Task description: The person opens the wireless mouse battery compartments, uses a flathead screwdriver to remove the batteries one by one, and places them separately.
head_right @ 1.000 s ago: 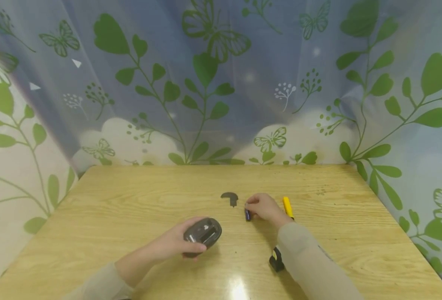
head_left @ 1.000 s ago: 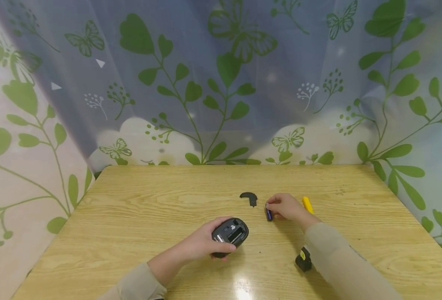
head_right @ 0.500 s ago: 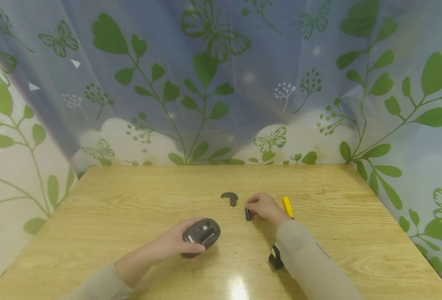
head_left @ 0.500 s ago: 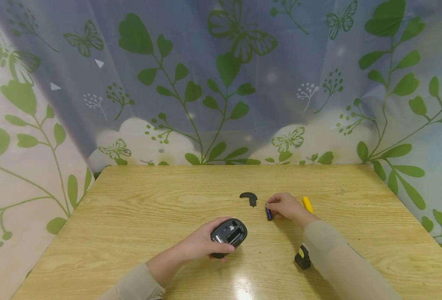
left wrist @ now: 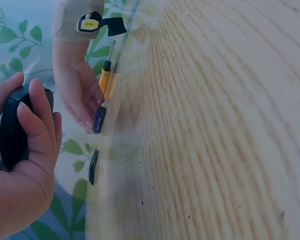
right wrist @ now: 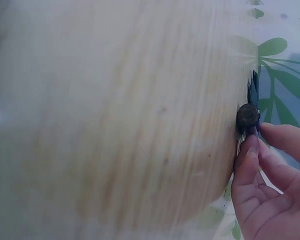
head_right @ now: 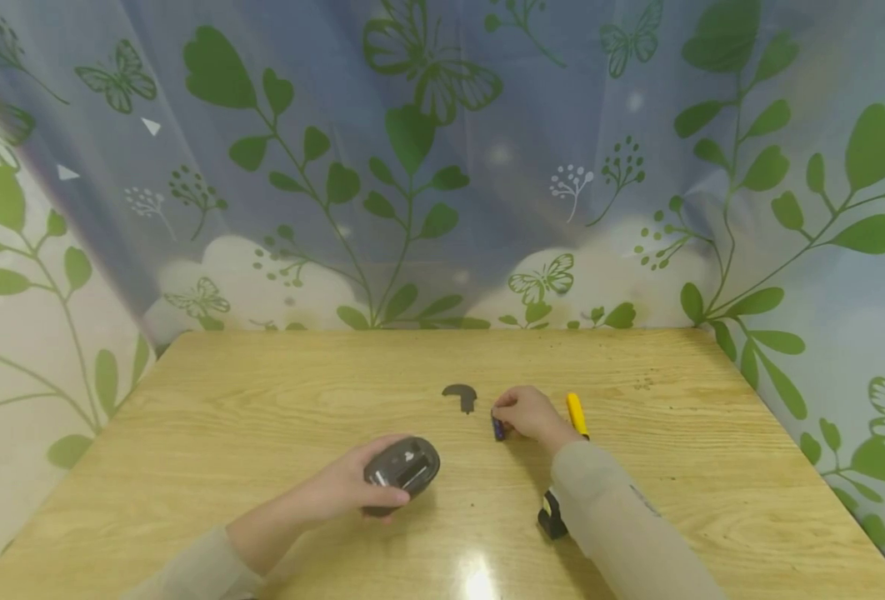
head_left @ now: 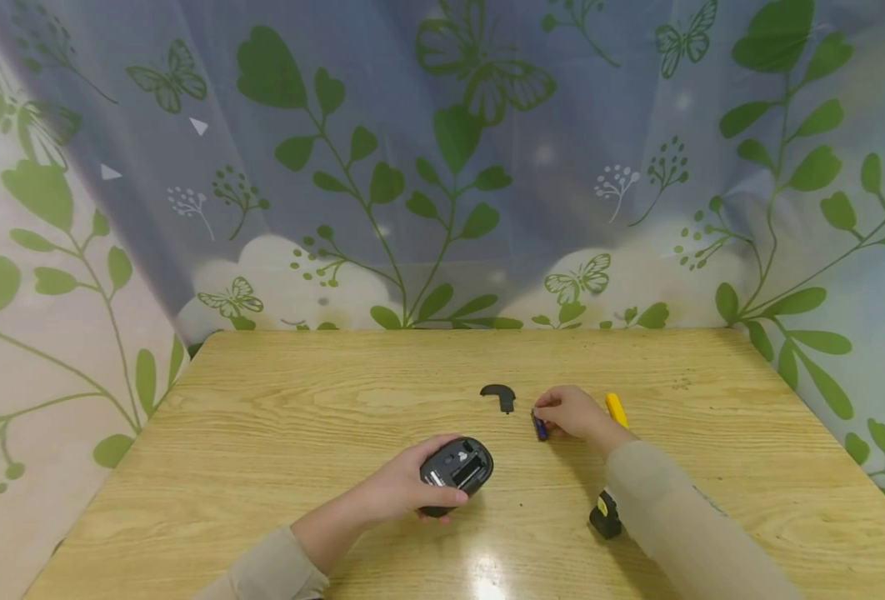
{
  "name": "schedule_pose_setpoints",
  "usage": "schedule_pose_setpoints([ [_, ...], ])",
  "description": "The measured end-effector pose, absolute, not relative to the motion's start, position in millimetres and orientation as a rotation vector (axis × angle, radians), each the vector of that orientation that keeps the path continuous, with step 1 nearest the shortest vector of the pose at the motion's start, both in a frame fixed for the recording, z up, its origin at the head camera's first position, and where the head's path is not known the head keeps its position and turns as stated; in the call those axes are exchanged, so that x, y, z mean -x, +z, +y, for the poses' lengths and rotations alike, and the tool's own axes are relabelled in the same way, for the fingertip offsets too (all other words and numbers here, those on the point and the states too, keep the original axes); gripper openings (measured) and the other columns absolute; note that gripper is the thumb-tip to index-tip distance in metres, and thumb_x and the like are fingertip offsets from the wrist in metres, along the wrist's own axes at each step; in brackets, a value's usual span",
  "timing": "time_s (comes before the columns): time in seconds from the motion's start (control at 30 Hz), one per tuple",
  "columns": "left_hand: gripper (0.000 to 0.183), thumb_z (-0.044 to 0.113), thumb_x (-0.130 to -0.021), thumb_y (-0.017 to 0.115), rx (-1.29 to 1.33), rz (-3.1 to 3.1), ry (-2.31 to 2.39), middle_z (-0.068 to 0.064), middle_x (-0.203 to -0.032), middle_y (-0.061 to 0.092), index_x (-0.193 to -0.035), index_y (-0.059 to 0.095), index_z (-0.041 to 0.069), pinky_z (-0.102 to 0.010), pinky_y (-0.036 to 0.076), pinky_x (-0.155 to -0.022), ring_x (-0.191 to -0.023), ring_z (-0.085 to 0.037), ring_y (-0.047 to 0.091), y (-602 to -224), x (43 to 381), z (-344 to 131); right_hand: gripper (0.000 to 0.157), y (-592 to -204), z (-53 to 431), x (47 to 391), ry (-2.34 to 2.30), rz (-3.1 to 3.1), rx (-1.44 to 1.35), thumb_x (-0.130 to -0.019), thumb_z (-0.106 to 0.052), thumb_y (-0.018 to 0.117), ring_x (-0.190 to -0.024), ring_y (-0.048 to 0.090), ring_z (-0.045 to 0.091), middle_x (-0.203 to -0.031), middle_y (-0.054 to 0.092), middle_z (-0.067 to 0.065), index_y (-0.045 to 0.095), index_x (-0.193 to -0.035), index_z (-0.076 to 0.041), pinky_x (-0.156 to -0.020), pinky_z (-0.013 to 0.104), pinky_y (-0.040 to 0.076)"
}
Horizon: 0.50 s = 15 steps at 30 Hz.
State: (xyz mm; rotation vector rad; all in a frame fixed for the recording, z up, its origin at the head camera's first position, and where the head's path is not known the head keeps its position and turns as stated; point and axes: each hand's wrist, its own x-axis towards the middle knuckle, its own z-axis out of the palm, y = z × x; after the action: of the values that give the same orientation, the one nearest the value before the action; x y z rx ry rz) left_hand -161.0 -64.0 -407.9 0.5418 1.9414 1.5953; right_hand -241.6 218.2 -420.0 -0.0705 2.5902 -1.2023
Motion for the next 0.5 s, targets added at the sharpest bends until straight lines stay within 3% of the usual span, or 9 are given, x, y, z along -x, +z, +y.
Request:
schedule_pose_setpoints([
  [0.27,0.073,0.016,-0.08,0.074,-0.507,1.992,1.598,-0.015,-0.111,0.056,-0.143,0.036,0.018,-0.03,0.05,-0.053,-0.071,-0.026,0.065,-408.2,160.4,-63.9,0.024,-422.0,224.9,243.0,-1.227,2.572,0.125,-0.092,-0.015,0.059,-0.08,0.06,0.019,-0.096,0.063,0.014,0.06,-0.105,0.005,-0.065,0.029,0.053],
  [0.5,0.078,0.022,-0.077,0.077,-0.499,2.177,1.556,-0.018,-0.13,0.047,-0.143,0.037,0.015,-0.04,0.051,-0.081,-0.107,-0.03,0.053,-409.9,162.6,-64.2,0.024,-424.6,223.5,241.2,-1.217,2.594,0.064,-0.093,-0.011,0.056,-0.079,0.059,0.017,-0.1,0.063,0.013,0.059,-0.11,0.006,-0.065,0.03,0.052],
])
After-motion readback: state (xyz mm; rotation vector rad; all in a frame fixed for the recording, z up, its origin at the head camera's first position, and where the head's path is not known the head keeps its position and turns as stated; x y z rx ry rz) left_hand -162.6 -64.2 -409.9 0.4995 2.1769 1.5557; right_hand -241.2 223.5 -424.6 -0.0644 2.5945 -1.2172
